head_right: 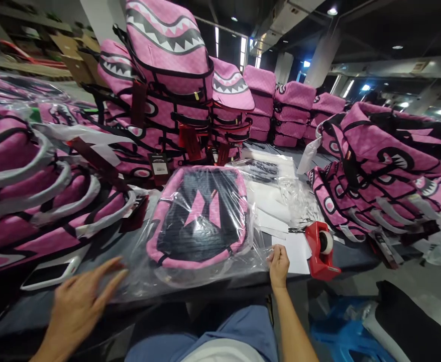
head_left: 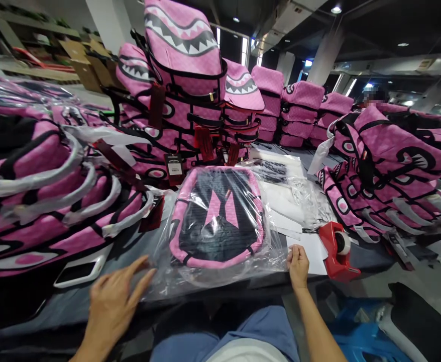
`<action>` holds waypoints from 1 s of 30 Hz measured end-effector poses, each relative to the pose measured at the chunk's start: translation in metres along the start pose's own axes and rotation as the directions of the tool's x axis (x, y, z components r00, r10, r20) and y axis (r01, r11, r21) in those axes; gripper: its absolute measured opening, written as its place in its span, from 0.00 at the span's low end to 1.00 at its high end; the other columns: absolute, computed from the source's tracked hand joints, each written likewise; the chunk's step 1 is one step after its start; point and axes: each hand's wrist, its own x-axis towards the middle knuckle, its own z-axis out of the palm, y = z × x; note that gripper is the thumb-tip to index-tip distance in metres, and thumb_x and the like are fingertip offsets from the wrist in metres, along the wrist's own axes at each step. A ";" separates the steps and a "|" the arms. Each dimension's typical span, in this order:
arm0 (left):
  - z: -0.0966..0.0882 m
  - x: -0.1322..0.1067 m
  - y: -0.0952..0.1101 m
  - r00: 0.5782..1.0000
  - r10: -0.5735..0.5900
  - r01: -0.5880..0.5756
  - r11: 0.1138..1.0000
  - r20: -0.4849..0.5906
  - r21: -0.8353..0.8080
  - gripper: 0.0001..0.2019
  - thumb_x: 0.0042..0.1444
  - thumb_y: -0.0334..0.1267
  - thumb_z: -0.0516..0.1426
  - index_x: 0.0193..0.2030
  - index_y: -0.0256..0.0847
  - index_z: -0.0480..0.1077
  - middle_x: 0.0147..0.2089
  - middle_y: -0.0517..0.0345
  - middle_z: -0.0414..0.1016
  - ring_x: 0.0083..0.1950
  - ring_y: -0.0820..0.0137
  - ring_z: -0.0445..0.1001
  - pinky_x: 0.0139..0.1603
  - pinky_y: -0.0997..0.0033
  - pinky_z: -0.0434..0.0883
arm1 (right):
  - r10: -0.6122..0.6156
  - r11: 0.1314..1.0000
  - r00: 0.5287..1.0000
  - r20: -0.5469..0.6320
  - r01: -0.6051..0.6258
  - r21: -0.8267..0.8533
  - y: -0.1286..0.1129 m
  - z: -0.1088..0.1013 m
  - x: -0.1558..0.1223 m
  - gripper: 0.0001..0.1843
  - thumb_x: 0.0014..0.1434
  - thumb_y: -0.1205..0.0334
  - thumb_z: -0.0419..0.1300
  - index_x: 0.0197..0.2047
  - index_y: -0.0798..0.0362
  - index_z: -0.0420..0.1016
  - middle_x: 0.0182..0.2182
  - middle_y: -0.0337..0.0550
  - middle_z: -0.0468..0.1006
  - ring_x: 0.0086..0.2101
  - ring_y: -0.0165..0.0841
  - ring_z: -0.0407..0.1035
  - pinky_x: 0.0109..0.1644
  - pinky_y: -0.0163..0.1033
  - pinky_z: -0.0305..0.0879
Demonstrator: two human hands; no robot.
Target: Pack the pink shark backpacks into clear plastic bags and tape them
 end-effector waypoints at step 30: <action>0.049 0.024 0.066 0.836 0.397 -0.312 0.912 0.378 -0.267 0.18 0.67 0.54 0.53 0.35 0.52 0.80 0.41 0.57 0.84 0.46 0.59 0.76 0.59 0.51 0.60 | 0.002 0.998 1.000 -0.017 -0.001 0.056 0.011 0.000 0.001 0.36 0.53 0.20 0.57 0.33 0.48 0.68 0.17 0.28 0.59 0.17 0.27 0.54 0.18 0.33 0.54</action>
